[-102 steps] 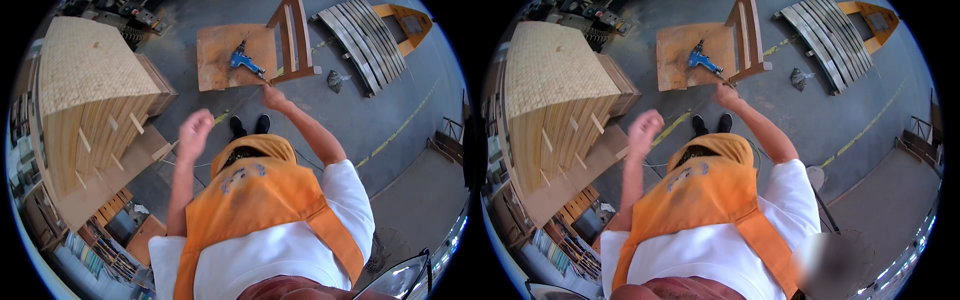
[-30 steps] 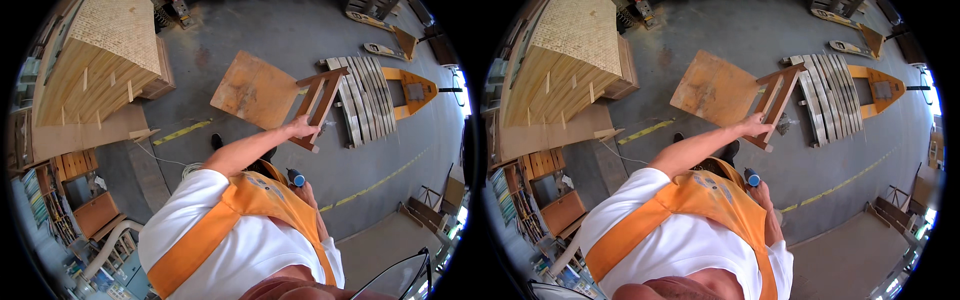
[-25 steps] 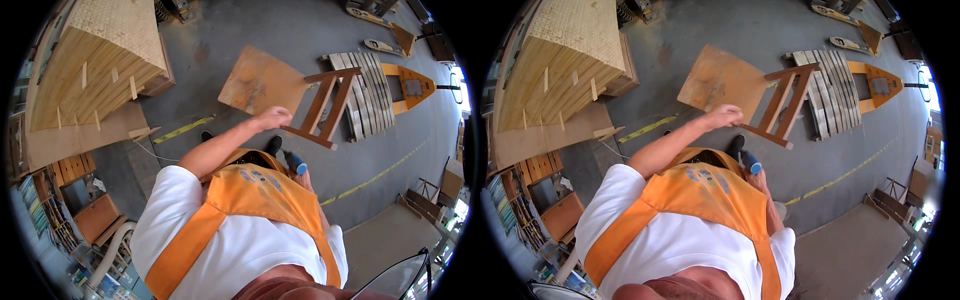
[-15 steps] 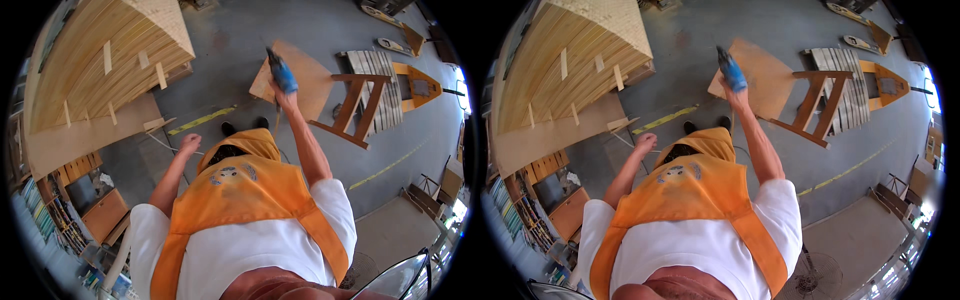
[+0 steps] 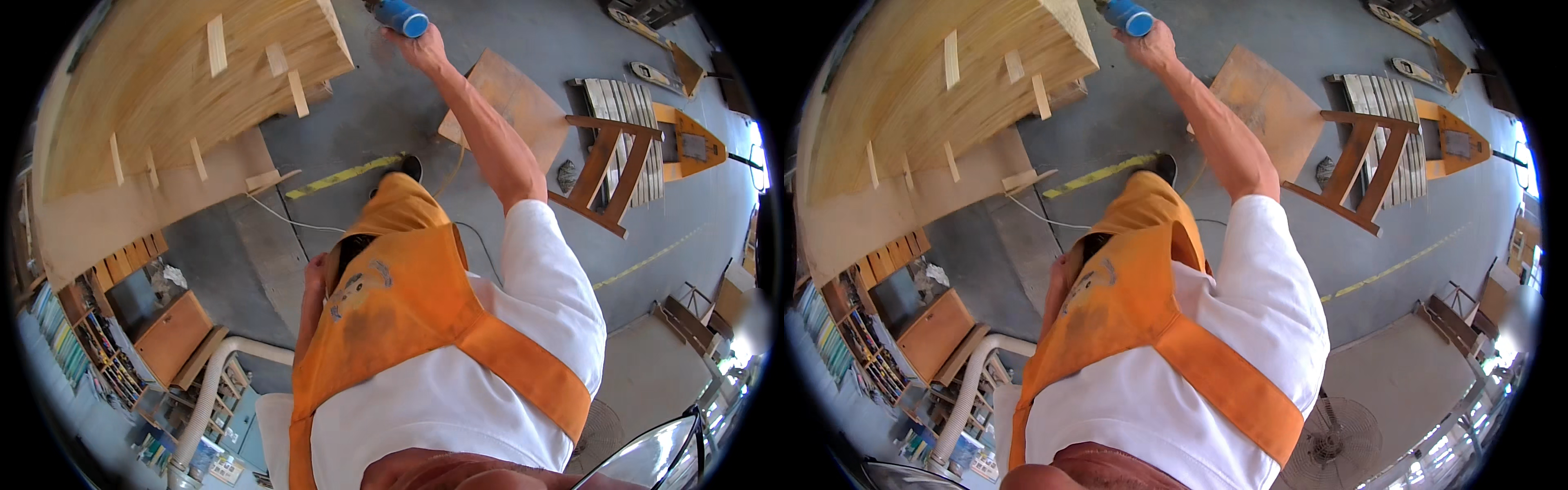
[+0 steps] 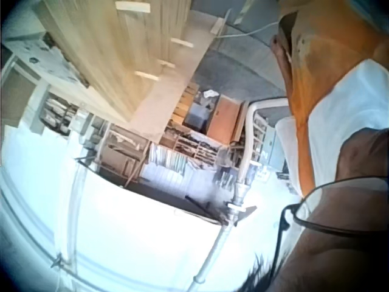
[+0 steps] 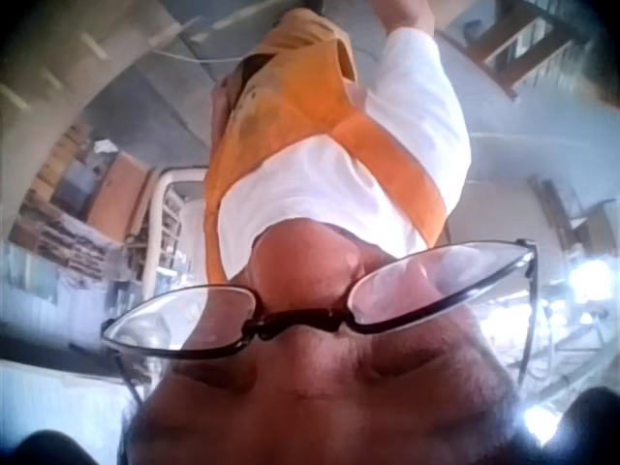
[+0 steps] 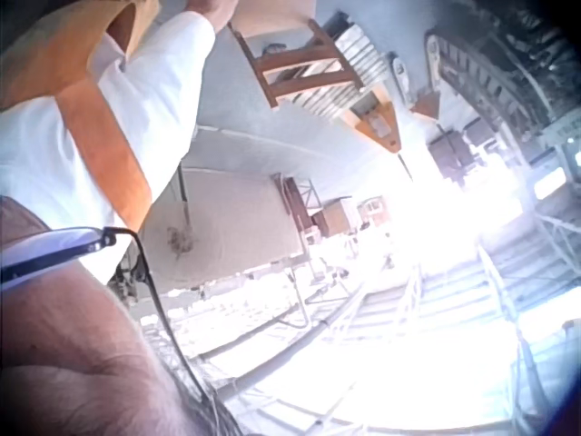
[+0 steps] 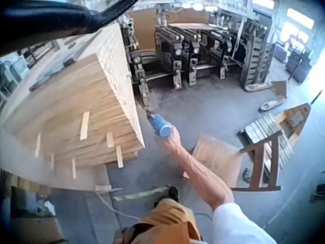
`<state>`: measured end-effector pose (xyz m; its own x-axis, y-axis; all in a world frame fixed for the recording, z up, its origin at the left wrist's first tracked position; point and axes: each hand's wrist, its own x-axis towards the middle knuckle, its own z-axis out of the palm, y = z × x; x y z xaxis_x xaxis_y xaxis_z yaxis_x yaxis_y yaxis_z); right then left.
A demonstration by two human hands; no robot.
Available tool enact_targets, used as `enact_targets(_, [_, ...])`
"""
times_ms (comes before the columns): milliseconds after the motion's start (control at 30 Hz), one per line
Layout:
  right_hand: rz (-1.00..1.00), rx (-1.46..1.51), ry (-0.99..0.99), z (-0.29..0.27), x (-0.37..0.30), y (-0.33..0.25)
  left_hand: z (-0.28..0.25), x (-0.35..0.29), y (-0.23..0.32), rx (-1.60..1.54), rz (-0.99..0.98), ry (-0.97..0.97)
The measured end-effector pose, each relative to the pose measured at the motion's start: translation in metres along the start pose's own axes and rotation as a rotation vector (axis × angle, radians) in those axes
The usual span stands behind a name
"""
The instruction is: The person uses a blue power drill to drive screws into a wooden furniture frame. They briefly remove their eyeglasses, then continue drilling into the wooden structure. Later, they pick up a large flat wooden panel and position it against the frame before resuming drilling.
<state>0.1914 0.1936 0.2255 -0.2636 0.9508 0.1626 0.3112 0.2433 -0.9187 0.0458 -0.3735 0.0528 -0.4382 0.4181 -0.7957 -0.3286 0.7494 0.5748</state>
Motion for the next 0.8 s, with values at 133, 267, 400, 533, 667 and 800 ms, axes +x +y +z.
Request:
enact_targets(133, [0.247, 0.310, 0.126, 0.029, -0.021, 0.057, 0.003, -0.072, 0.091, 0.357, 0.048, 0.049])
enact_targets(267, [0.217, 0.290, 0.233, 0.027, -0.022, 0.086, -0.027, -0.061, 0.033, 0.336, 0.077, 0.042])
enact_targets(400, [0.116, 0.118, 0.323, 0.016, -0.017, 0.083, -0.042, -0.035, -0.006, 0.410, 0.060, -0.026])
enact_targets(533, [0.129, 0.368, 0.510, 0.038, 0.002, 0.064, -0.062, -0.024, -0.008, 0.520, 0.119, -0.059])
enact_targets(667, [0.100, 0.535, 0.803, 0.075, 0.044, 0.092, -0.053, -0.020, 0.033, 0.413, 0.200, 0.006])
enact_targets(800, [0.431, 0.861, 0.845, 0.097, 0.050, 0.087, -0.017, -0.035, 0.050, 0.121, 0.076, 0.037])
